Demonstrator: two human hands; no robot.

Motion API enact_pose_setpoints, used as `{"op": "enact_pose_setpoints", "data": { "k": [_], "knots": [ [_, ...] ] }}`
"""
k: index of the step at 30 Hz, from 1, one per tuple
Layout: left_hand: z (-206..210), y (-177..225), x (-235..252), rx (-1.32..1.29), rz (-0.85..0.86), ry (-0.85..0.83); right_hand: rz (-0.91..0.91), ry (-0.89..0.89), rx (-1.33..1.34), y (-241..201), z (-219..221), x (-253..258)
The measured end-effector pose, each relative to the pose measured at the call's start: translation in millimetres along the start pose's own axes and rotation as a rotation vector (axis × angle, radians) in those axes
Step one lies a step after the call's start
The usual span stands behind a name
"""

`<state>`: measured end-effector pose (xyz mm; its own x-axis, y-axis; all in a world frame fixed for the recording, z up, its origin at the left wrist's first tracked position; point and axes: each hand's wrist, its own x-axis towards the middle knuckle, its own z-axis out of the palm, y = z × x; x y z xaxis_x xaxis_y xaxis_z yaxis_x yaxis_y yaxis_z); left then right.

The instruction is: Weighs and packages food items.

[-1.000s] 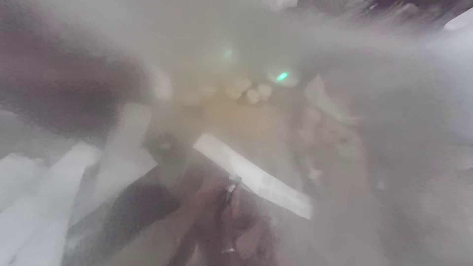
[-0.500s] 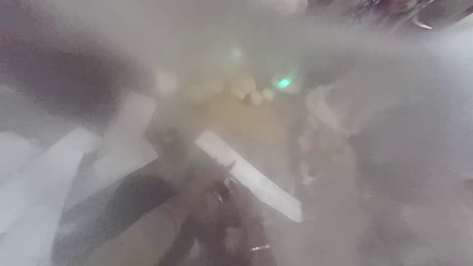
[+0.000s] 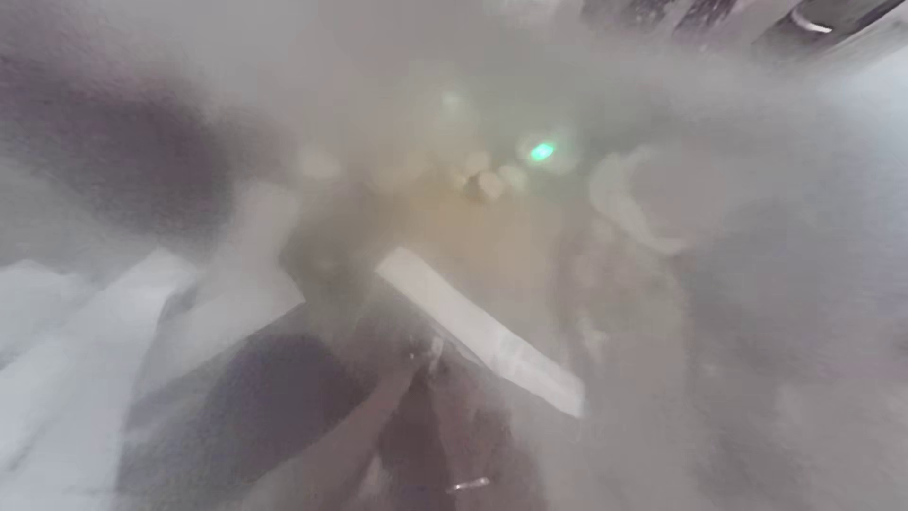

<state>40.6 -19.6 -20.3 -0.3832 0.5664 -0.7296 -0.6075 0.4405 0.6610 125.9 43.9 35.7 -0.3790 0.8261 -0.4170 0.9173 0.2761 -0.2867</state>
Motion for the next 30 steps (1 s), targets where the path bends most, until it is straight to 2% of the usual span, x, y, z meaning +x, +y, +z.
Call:
{"op": "enact_pose_setpoints", "data": {
  "k": [2,5,7,10,12,23,30],
  "knots": [
    [0.9,9.5,-2.4,0.073,-0.070,0.039,-0.014,-0.039,0.112,14.0,1.1,9.1],
    [-1.5,19.1,-9.9,0.094,-0.086,0.067,-0.049,-0.110,0.573,38.9,8.8,27.5],
    [-2.7,18.6,-11.7,0.122,-0.054,0.067,0.012,-0.185,0.722,45.3,11.2,32.9],
    [-2.3,11.8,-16.9,0.121,-0.031,0.053,0.156,-0.292,0.768,47.8,8.8,27.8],
    [-2.1,9.5,-25.5,0.121,-0.007,0.052,0.205,-0.295,0.822,48.8,8.4,23.4],
    [-8.6,5.6,-26.8,0.245,0.055,0.003,0.175,-0.213,0.965,56.0,14.3,3.7],
    [-7.3,5.8,-26.7,0.262,0.088,-0.001,0.225,-0.208,0.997,53.3,9.6,0.2]
  ]
}}
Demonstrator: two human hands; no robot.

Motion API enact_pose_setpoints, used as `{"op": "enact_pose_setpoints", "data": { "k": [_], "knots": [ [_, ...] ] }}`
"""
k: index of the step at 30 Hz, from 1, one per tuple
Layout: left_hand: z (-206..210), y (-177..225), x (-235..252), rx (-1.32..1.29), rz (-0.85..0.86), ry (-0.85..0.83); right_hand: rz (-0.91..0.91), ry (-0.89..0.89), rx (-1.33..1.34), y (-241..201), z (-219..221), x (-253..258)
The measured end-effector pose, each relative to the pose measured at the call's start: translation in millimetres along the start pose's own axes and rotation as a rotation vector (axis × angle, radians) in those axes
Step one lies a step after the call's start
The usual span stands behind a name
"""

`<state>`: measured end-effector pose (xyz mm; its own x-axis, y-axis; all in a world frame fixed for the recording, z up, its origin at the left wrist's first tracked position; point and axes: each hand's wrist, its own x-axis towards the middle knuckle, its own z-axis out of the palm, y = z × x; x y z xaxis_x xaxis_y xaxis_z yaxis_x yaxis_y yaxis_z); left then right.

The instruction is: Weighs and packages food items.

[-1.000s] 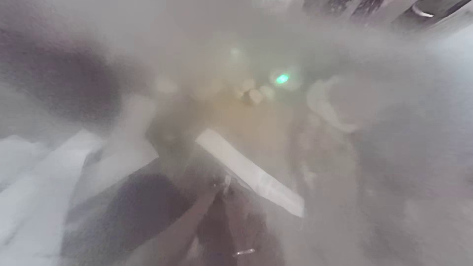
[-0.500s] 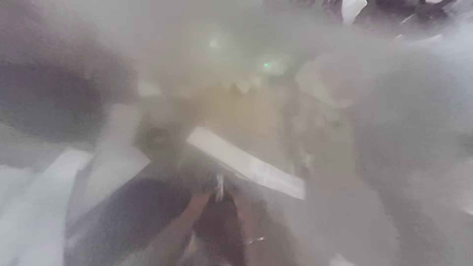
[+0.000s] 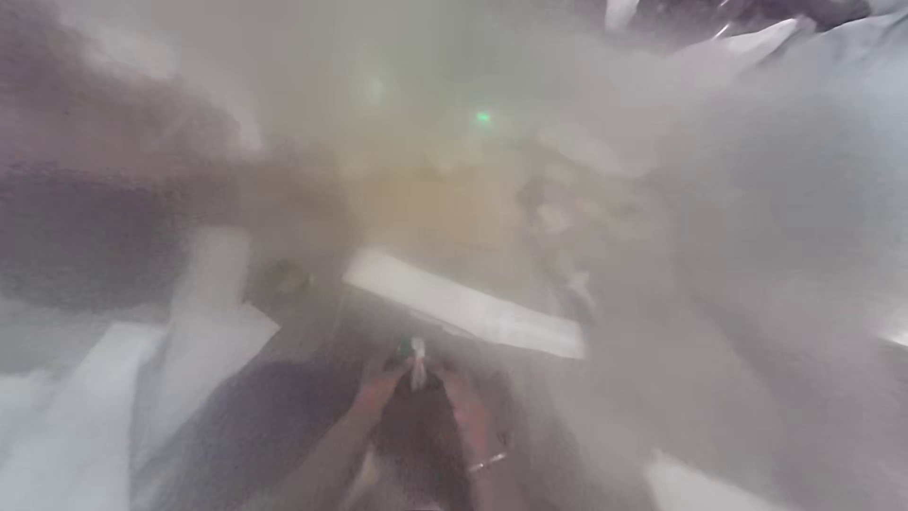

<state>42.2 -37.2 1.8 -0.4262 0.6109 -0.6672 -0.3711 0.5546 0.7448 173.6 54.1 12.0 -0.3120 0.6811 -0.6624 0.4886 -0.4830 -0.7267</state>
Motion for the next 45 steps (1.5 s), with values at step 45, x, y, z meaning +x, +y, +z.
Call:
{"op": "enact_pose_setpoints", "data": {
  "k": [45],
  "knots": [
    [9.8,1.8,-4.7,0.003,-0.025,0.117,-0.056,0.198,-0.130,7.5,10.2,-5.0]
  ]
}}
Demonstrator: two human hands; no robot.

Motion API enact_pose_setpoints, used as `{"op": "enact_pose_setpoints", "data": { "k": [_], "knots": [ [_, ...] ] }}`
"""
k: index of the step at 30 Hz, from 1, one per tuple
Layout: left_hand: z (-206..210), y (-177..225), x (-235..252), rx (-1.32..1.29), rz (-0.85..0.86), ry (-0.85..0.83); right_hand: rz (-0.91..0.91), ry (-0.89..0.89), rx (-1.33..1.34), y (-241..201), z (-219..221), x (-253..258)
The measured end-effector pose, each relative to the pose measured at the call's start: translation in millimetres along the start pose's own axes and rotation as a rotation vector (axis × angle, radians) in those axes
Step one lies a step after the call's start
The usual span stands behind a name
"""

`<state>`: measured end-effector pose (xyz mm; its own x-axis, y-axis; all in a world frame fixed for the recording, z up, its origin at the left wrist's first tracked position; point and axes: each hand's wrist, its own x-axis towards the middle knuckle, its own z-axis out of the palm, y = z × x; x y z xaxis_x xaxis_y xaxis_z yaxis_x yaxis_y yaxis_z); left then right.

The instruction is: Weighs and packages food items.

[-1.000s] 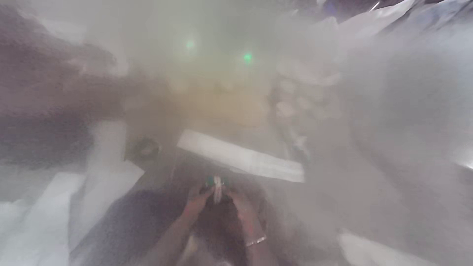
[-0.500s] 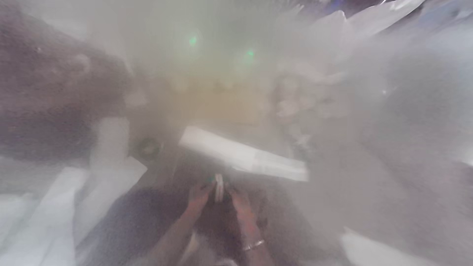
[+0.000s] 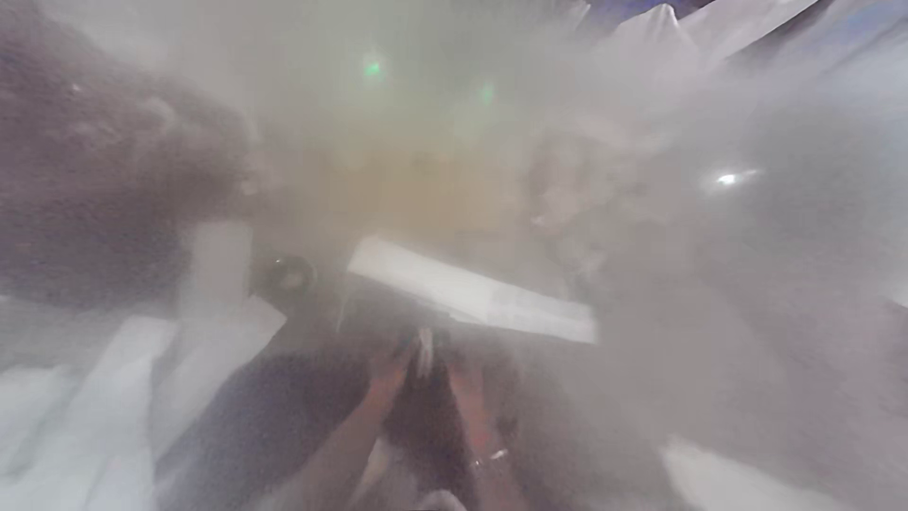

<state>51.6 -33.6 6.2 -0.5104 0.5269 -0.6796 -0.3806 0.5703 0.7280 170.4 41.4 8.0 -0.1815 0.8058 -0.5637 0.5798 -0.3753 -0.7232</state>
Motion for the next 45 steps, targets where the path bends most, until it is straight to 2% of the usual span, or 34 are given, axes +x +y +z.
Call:
{"op": "enact_pose_setpoints", "data": {
  "k": [3,6,12,18,24,28,30,32,34,36,38,39,41,44,45],
  "knots": [
    [-1.1,1.8,6.8,0.025,0.012,-0.040,-0.059,0.020,0.028,2.6,0.2,4.7],
    [-1.9,2.2,3.4,0.108,-0.019,-0.036,0.004,-0.024,0.048,-0.3,-3.2,-3.0],
    [-1.4,0.2,-0.9,0.051,0.003,-0.020,0.043,-0.051,0.008,-2.9,-3.6,-3.2],
    [-7.2,-4.6,12.1,0.026,0.034,-0.117,0.050,-0.073,0.134,1.3,-7.2,1.2],
    [7.9,-11.6,18.8,-0.024,0.064,0.055,-0.030,0.106,0.259,12.5,15.1,-0.2],
    [8.6,-0.3,1.8,0.264,0.261,0.054,-0.073,0.145,0.074,10.3,18.8,-10.5],
    [1.1,9.7,-0.3,0.566,0.322,-0.056,-0.065,0.140,0.036,9.1,22.0,-22.3],
    [-1.2,33.1,-1.7,0.887,0.327,-0.171,-0.143,0.145,0.030,15.5,25.8,-31.4],
    [7.7,60.2,-5.5,1.175,0.263,-0.293,-0.278,0.149,-0.020,26.9,26.8,-35.1],
    [23.2,75.4,-10.6,1.363,0.207,-0.380,-0.325,0.155,-0.087,34.1,25.5,-38.4],
    [37.2,81.9,-16.9,1.453,0.161,-0.414,-0.255,0.093,-0.344,24.1,14.5,-44.5],
    [40.6,83.1,-20.0,1.465,0.151,-0.425,-0.278,0.119,-0.488,20.1,10.0,-48.6],
    [41.8,79.6,-18.5,1.457,0.150,-0.409,-0.561,0.363,-0.573,31.9,14.6,-48.1],
    [38.6,68.9,-17.0,1.420,0.136,-0.357,-0.740,0.461,-0.538,47.3,28.6,-46.0],
    [38.6,68.0,-18.4,1.413,0.133,-0.340,-0.748,0.494,-0.533,51.1,32.0,-43.4]
  ]
}}
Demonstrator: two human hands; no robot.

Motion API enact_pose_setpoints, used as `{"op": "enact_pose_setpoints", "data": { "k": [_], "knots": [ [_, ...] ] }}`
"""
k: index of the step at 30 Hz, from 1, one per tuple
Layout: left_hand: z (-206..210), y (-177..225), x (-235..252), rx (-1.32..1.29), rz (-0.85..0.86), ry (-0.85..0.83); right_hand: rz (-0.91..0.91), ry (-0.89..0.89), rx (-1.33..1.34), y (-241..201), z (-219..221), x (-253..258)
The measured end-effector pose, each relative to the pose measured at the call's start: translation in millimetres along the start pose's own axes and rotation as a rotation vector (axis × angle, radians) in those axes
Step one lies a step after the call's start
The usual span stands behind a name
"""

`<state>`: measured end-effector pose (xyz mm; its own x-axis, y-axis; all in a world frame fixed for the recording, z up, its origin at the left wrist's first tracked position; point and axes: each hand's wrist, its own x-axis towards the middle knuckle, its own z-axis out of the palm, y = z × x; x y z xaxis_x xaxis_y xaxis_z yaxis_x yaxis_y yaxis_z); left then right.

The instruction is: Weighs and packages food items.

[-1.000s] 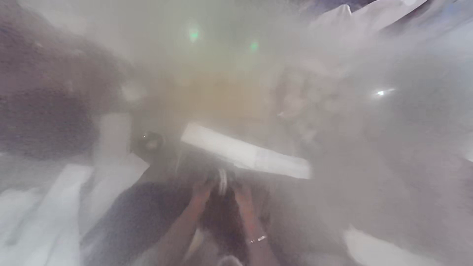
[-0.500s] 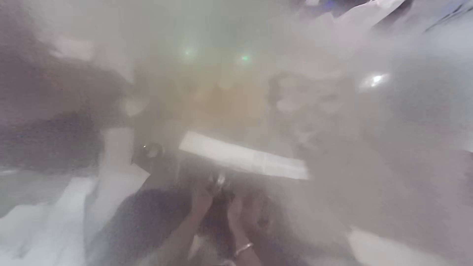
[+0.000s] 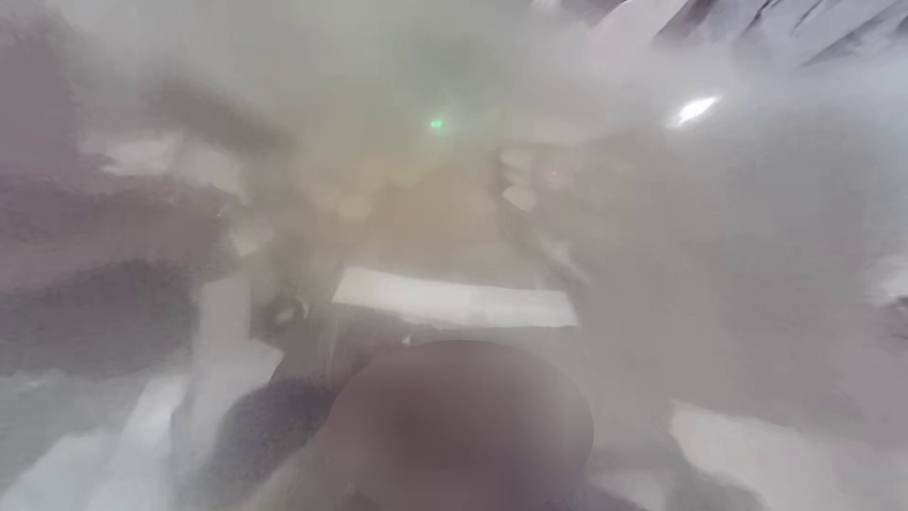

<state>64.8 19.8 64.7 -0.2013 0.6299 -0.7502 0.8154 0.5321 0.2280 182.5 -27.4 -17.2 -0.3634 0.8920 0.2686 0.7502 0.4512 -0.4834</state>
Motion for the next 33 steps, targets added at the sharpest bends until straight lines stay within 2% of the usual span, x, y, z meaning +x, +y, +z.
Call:
{"op": "enact_pose_setpoints", "data": {
  "k": [1,3,4,8,10,12,14,16,19,22,24,26,30,32,33],
  "knots": [
    [-0.8,-0.1,-1.1,-0.004,-0.006,0.009,0.050,-0.043,0.043,-1.9,-1.5,2.5],
    [0.7,0.0,-5.1,0.003,-0.012,0.015,0.262,-0.321,0.186,-7.6,-24.0,17.3],
    [3.5,-0.8,-5.5,-0.002,-0.010,0.032,0.351,-0.371,0.281,-5.1,-31.4,24.0],
    [12.0,-16.5,6.9,-0.220,-0.085,0.122,0.517,-0.104,0.579,7.2,-37.8,26.8],
    [18.7,-33.6,6.5,-0.654,-0.115,0.191,0.517,0.101,0.735,4.3,-36.9,11.7],
    [25.4,-36.7,-4.1,-1.225,-0.062,0.330,0.558,0.227,0.899,-13.9,-38.7,2.9],
    [30.8,-12.6,-23.1,-1.731,0.060,0.380,0.605,0.179,1.077,-32.6,-48.6,5.6],
    [25.1,19.5,-53.9,-1.920,0.127,0.390,0.601,0.174,1.254,-50.2,-65.6,22.5],
    [12.8,50.3,-84.8,-1.848,0.222,0.612,0.552,0.353,1.379,-63.1,-89.0,55.4],
    [-0.9,74.7,-110.1,-1.821,0.388,0.840,0.620,0.430,1.250,-76.8,-130.0,72.5],
    [-15.8,92.3,-132.0,-1.860,0.446,0.904,0.578,0.472,1.165,-81.6,-145.9,75.9],
    [-18.4,99.7,-124.6,-1.872,0.539,1.030,0.513,0.541,1.108,-78.4,-147.2,81.5],
    [-31.9,104.7,-132.9,-1.952,0.484,1.009,0.324,0.448,0.976,-75.6,-155.7,79.7],
    [-37.6,104.4,-145.2,-1.975,0.457,0.963,0.294,0.408,1.090,-77.1,-157.8,75.8],
    [-35.7,103.0,-149.7,-1.975,0.493,0.922,0.344,0.404,1.222,-78.0,-160.3,77.7]
  ]
}}
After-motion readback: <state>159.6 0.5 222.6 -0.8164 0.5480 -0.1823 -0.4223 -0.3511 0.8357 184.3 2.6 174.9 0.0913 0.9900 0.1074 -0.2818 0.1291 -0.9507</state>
